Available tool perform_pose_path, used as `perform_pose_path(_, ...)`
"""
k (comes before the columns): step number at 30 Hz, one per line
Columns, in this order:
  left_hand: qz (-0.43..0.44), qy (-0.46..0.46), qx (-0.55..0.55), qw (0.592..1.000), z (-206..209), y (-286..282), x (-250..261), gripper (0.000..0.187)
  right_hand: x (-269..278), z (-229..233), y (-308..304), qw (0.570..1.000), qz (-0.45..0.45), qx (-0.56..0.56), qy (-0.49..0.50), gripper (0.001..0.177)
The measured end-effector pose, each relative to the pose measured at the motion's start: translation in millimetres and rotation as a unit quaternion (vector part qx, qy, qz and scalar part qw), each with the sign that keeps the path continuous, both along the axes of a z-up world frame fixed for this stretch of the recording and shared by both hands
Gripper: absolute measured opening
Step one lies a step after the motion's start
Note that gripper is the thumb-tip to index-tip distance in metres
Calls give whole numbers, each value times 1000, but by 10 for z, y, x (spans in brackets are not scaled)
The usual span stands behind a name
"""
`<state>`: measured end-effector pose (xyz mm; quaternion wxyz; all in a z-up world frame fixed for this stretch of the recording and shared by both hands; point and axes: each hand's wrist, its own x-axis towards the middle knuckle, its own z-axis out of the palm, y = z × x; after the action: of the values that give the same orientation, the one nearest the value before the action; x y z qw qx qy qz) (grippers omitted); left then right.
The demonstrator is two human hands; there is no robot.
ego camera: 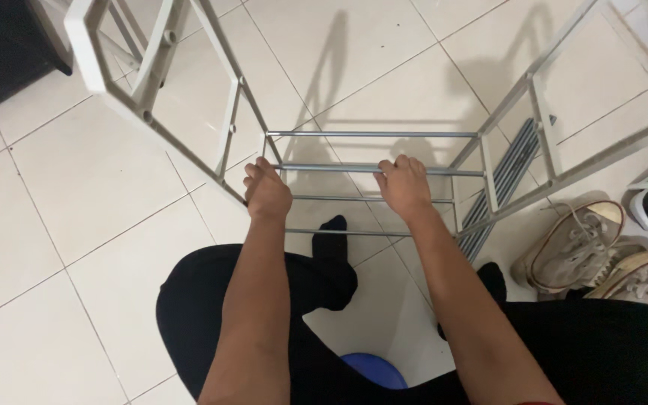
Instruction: The person assembles a metal shoe rack by inserting horizontal metal rods into slots on white plastic side frames. The person repeatedly picks rods from the floor and secures them into the frame, building the rack structure.
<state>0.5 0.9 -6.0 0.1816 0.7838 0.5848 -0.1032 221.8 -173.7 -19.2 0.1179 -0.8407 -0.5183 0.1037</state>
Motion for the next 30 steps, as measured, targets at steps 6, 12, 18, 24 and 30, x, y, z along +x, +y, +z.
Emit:
perform_pose_path(6, -64, 97, 88, 989, -301, 29, -17, 60, -20, -63, -204, 999, 11, 49, 8, 28)
perform_pose_path(12, -159, 267, 64, 948, -227, 6, 106, 75, -3, 65, -659, 994, -21, 60, -89, 46)
perform_pose_path(18, -207, 341, 58, 915, 34, -17, 154, 72, 233, 16, -1086, 943, -217, -55, -245, 77)
perform_pose_path(24, -248, 389, 55, 886, 578, -233, 392, 89, 549, -158, -1191, 934, -307, -179, -34, 64)
perform_pose_path(30, -380, 46, 152, 911, 345, -841, 944, 60, 620, -197, -1071, 945, -273, -169, -54, 58)
